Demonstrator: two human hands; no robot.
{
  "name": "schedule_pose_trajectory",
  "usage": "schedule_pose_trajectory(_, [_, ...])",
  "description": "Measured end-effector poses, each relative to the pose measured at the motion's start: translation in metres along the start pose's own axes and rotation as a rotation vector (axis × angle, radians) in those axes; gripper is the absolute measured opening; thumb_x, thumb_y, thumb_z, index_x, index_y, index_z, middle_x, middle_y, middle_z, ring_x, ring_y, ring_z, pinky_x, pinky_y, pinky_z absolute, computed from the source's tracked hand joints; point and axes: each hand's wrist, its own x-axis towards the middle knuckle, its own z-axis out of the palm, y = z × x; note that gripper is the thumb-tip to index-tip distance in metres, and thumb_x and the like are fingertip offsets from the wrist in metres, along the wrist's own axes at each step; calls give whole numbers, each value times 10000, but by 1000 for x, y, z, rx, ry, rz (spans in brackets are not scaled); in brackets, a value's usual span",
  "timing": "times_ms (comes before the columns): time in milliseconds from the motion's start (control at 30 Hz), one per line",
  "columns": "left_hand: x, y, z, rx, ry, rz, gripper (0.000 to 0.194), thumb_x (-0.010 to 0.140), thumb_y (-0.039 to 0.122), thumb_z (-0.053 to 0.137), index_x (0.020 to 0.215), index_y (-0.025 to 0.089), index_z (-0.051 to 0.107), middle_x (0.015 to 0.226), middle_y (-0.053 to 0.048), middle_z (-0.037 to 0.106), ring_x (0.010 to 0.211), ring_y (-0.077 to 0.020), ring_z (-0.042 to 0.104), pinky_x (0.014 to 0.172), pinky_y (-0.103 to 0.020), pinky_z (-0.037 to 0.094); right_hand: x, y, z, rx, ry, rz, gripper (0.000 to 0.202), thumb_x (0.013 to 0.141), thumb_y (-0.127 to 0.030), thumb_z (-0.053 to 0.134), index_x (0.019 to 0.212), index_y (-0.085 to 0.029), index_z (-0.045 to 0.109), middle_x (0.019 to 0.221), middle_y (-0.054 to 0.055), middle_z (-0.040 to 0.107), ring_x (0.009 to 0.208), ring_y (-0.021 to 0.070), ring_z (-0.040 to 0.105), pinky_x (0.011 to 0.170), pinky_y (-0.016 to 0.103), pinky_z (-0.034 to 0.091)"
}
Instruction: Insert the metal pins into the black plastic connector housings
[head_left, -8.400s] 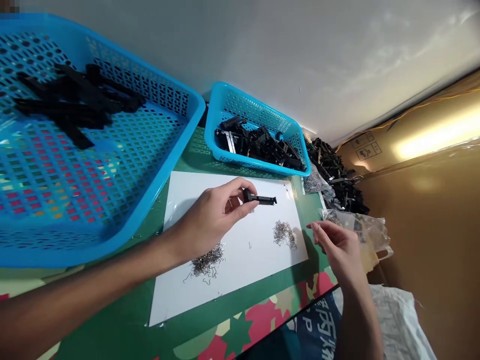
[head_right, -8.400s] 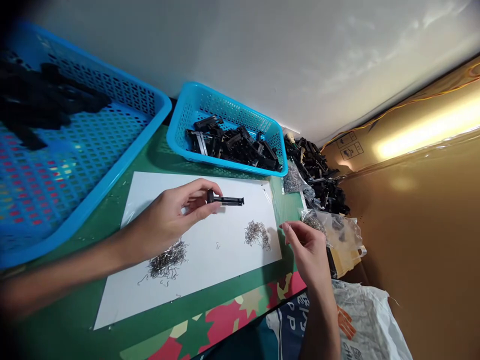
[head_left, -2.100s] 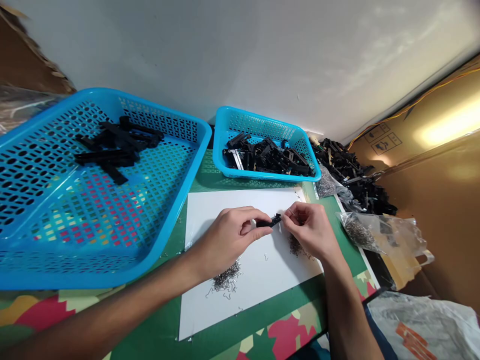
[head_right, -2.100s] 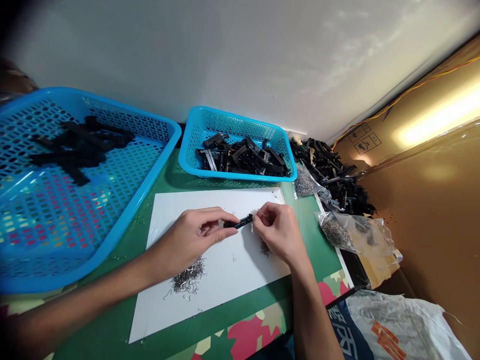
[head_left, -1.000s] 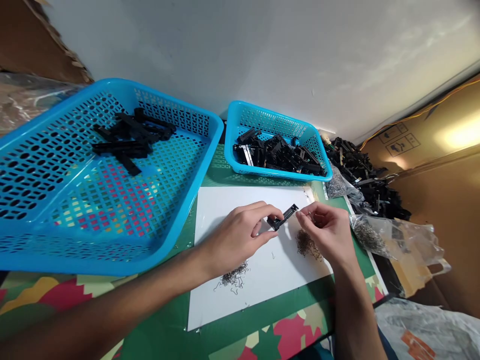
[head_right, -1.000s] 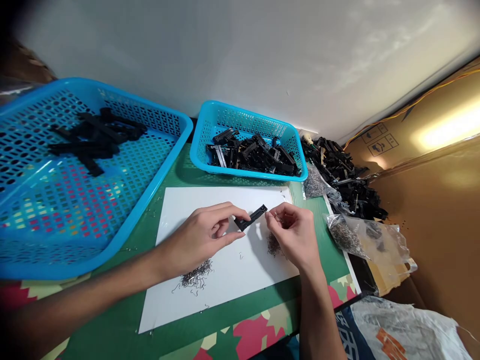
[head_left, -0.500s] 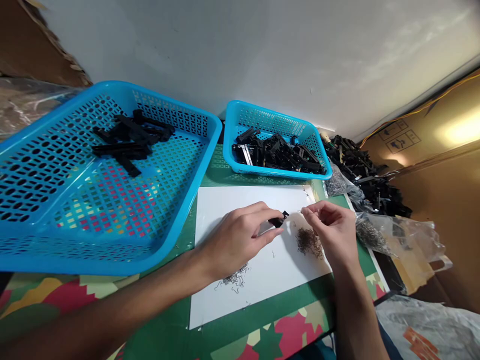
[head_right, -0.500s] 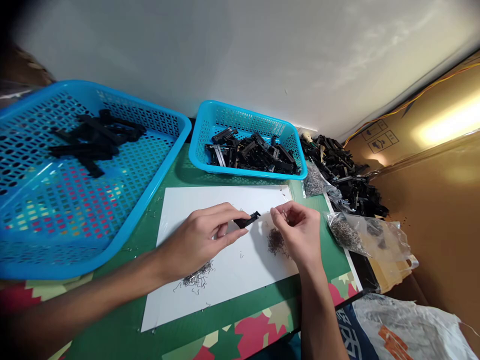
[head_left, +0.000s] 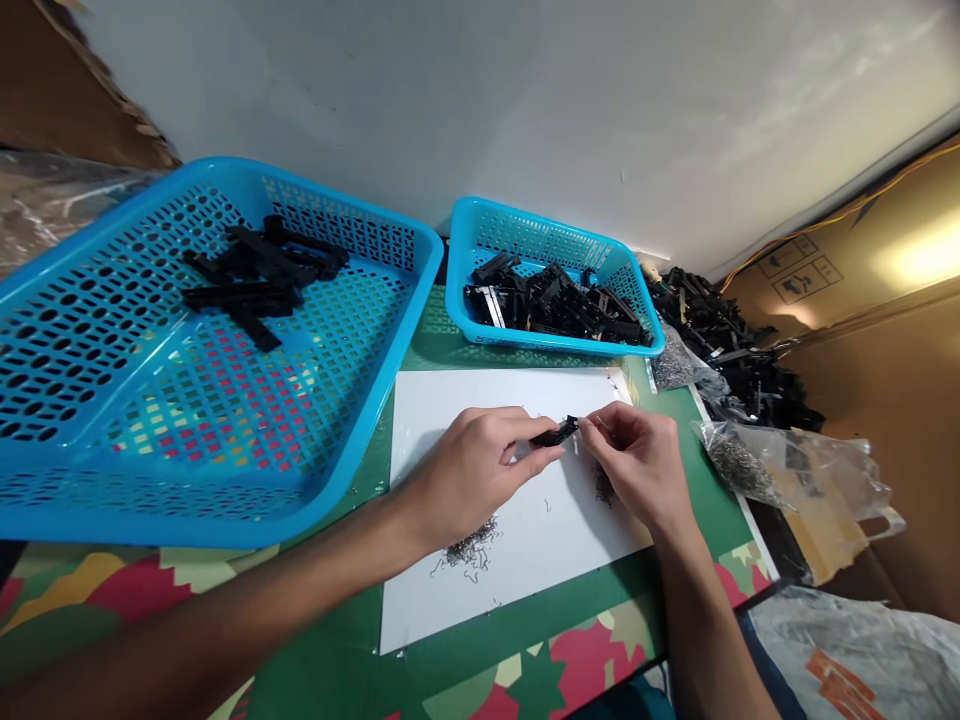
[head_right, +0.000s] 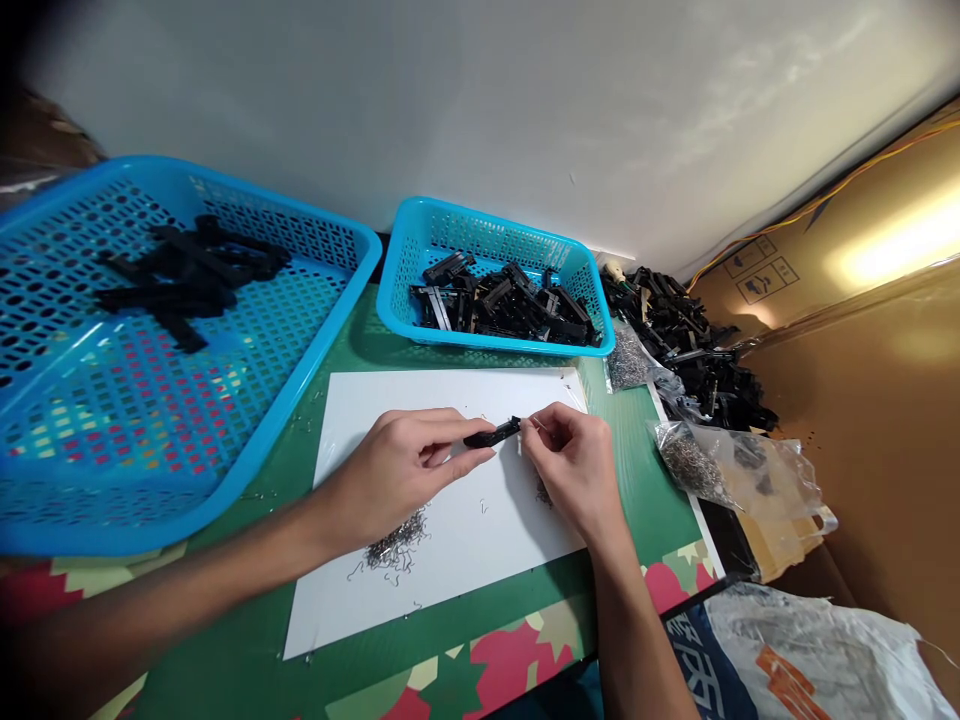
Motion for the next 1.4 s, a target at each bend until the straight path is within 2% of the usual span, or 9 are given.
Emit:
schedule_pose_trajectory(267, [0, -4, 0, -12, -30, 17, 159, 992, 212, 705, 1102, 180, 814, 749, 16, 684, 627, -117, 544, 619, -257, 410, -2, 7, 4, -107, 41, -118, 142, 919, -281, 684, 808, -194, 671, 623, -34, 568, 583, 124, 457, 563, 260, 351])
schedule_pose_trajectory(467, [0, -4, 0, -13, -28, 17, 123, 984, 194, 710, 1009, 164, 826, 718, 15, 672, 596, -107, 511, 589, -257, 371, 0, 8, 6, -167, 45, -170, 173, 936, -278, 660, 785, -204, 619, 598, -60, 479, 568, 114, 379, 560, 261, 322])
schedule_pose_trajectory(667, [0, -2, 1, 10, -38, 44, 148, 958, 114, 686, 986, 159, 824, 751, 9, 685, 602, -100, 502, 584, -251, 364, 3, 3, 2, -121, -57, -114, 264, 939, -291, 649, 723, -213, 519, 591, -69, 440, 552, 103, 387, 550, 250, 331])
schedule_pose_trajectory(833, [-1, -4, 3, 28, -30, 54, 175, 937, 93, 672, 986, 165, 823, 875, -13, 763, 590, -89, 495, 589, -248, 385, 2, -3, -12, -169, -138, -88, 227, 966, -347, 661, 799, -194, 684, 602, -35, 541, 529, 119, 439, 520, 272, 332])
schedule_pose_trajectory(967, [-1, -5, 3, 32, -19, 33, 178, 925, 92, 677, 979, 170, 828, 867, -11, 767, 577, -86, 486, 577, -246, 386, -2, -6, -26, -243, -16, -177, 239, 1013, -395, 640, 952, -215, 785, 779, 25, 638, 647, 159, 550, 581, 294, 417])
schedule_pose_trajectory(1067, [-1, -5, 2, 24, -8, 22, 179, 925, 101, 678, 980, 174, 832, 857, -13, 765, 582, -90, 494, 577, -244, 396, -1, -6, -33, -218, 30, -307, 276, 1072, -339, 539, 1128, -263, 799, 1063, 86, 694, 934, 223, 679, 762, 337, 542])
schedule_pose_trajectory(1167, [-1, -5, 1, 19, -23, 7, 180, 944, 119, 670, 996, 177, 832, 859, -15, 760, 596, -93, 512, 574, -245, 397, 3, -2, -31, -160, 97, -392, 247, 1046, -282, 595, 1148, -315, 817, 1183, 81, 706, 1111, 254, 698, 905, 397, 584])
schedule_pose_trajectory(1300, [-1, -3, 0, 21, -40, -15, 177, 964, 121, 662, 990, 185, 825, 886, -11, 755, 650, -102, 564, 590, -245, 408, 5, 0, -14, 114, 338, -274, 95, 955, -293, 752, 982, -257, 836, 1013, 63, 795, 949, 240, 766, 878, 424, 644])
schedule_pose_trajectory(1400, [-1, -1, 0, 33, -40, -33, 225, 968, 87, 645, 1062, 197, 816, 1008, -14, 771, 702, -107, 612, 634, -243, 452, 6, -3, 0, 362, 368, -118, 152, 914, -340, 793, 875, -195, 767, 846, 57, 791, 783, 228, 787, 767, 418, 696])
